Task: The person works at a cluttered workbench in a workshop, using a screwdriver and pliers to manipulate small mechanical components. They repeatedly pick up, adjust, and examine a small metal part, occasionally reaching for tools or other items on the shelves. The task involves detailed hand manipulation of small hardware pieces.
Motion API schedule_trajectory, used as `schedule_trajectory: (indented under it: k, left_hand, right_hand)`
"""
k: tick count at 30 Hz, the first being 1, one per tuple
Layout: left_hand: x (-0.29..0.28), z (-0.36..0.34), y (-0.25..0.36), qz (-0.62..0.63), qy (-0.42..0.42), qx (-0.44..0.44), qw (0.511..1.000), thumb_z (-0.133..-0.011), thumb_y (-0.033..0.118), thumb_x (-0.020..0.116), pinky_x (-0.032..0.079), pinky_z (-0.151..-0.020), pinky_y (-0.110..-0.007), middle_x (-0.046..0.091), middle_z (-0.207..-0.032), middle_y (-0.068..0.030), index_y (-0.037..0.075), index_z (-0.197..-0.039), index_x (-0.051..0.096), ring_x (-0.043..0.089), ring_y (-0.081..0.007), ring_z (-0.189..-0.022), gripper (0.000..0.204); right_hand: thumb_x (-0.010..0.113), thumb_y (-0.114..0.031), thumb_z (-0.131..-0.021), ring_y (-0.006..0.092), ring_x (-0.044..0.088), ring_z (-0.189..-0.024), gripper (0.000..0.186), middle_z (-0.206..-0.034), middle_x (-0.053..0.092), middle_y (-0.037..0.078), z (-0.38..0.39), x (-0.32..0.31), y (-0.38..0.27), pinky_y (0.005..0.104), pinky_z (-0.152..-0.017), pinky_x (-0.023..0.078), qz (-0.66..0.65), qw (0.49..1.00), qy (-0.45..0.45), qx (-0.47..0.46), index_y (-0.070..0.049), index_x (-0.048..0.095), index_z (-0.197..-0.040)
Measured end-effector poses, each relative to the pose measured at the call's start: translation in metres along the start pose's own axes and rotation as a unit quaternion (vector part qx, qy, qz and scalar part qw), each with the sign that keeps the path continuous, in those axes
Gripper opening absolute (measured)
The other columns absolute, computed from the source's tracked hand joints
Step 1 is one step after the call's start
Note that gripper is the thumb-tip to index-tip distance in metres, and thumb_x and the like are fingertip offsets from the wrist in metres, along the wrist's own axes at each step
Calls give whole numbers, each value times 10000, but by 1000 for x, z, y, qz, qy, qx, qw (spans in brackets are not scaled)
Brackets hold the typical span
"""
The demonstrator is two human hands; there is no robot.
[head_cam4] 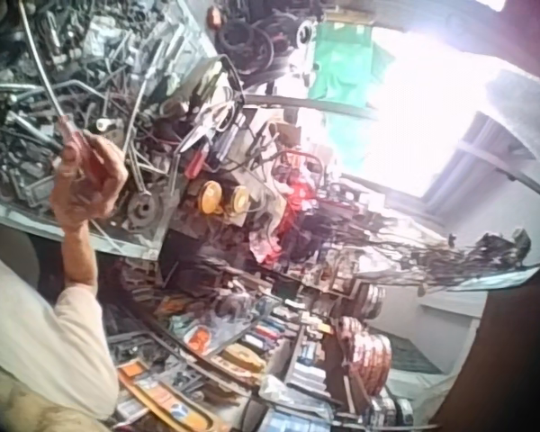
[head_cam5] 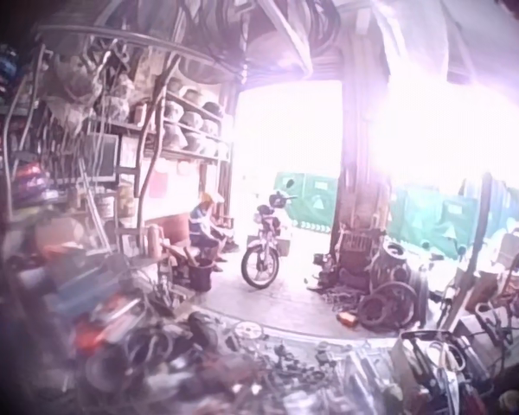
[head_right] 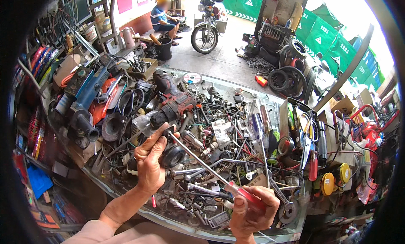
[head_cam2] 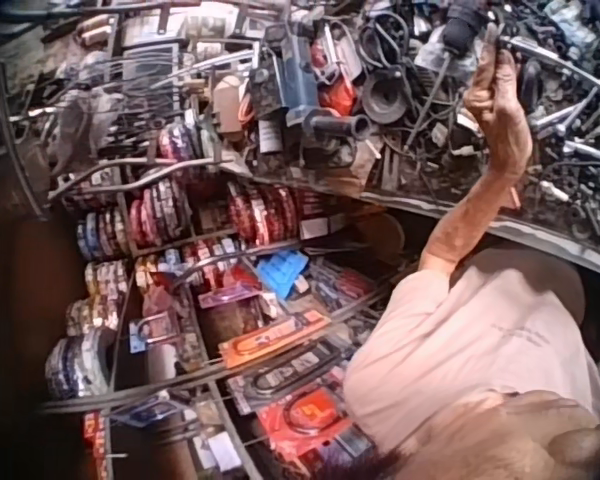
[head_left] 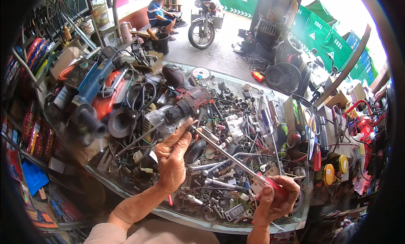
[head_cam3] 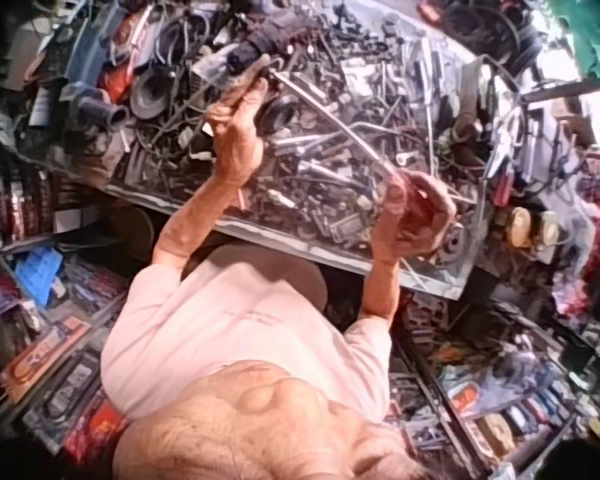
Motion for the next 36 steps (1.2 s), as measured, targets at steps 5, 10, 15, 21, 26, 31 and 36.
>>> schedule_trajectory:
  k: [5, 10, 15, 21, 26, 31, 36]
  left_hand:
    - [0, -1, 0, -11, 7, 3, 1000, -974, 43, 520, 530, -897, -293, 677, -1106, -141, -10, -1256, 602, 652, -177, -1004, 299]
    - [-1, -1, 2, -16, 7, 7, 1000, -971, 51, 528, 533, -888, -289, 678, -1107, -131, -10, -1230, 620, 654, -178, -996, 282]
    - [0, -1, 3, -36, 7, 10, 999, -972, 59, 530, 534, -885, -290, 679, -1109, -135, -13, -1222, 623, 658, -181, -993, 276]
    - [-1, 0, -2, -66, 4, 8, 998, -976, 64, 528, 535, -880, -291, 678, -1112, -140, -15, -1222, 622, 660, -184, -992, 275]
    - [-3, -6, 1, -27, 6, 4, 1000, -977, 63, 524, 540, -853, -277, 675, -1112, -143, -19, -1222, 616, 655, -172, -962, 274]
    - [-16, -20, -3, 159, 42, -105, 981, -950, 90, 577, 560, -851, -345, 651, -1128, -135, 29, -1270, 563, 645, -224, -987, 326]
    - [-25, -27, -19, 286, 21, -226, 931, -939, 186, 622, 563, -877, -394, 641, -1145, -112, -8, -1239, 549, 624, -229, -1053, 365]
  right_hand:
    - [748, -283, -853, 111, 553, -516, 449, -942, 522, 126, 5, -1, 4, 198, -452, 478, 24, 999, 13, -22, 12, 479, -1060]
    - [820, -266, -793, 193, 589, -773, 452, -873, 586, 130, -3, 8, -7, 274, -681, 500, -57, 998, 9, 16, 6, 520, -993]
    - [757, -301, -847, 84, 527, -524, 416, -880, 499, 99, -5, 4, -2, 185, -454, 430, 2, 1000, -18, -16, -13, 488, -979]
    - [771, -297, -835, 58, 511, -513, 397, -823, 509, 57, -11, 5, -8, 169, -451, 389, -48, 995, 0, 91, -15, 510, -937]
    - [813, -227, -801, 99, 616, -671, 375, -837, 623, 65, -9, 4, 5, 220, -611, 503, -42, 982, -31, 183, 8, 567, -959]
    - [727, -288, -879, 66, 545, -523, 316, -758, 645, 61, -16, -8, 16, 195, -462, 426, -75, 975, 3, 207, -6, 590, -916]
    - [643, -274, -945, 35, 401, -364, 260, -587, 544, 9, -23, -9, 40, 191, -312, 263, -281, 920, 57, 268, -25, 571, -923]
Point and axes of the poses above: each hand's wrist, its own z-axis away from the middle knuckle, its own x-axis out of the palm, y = z × x, the point moved 5 cm from there along -z, towards the middle knuckle
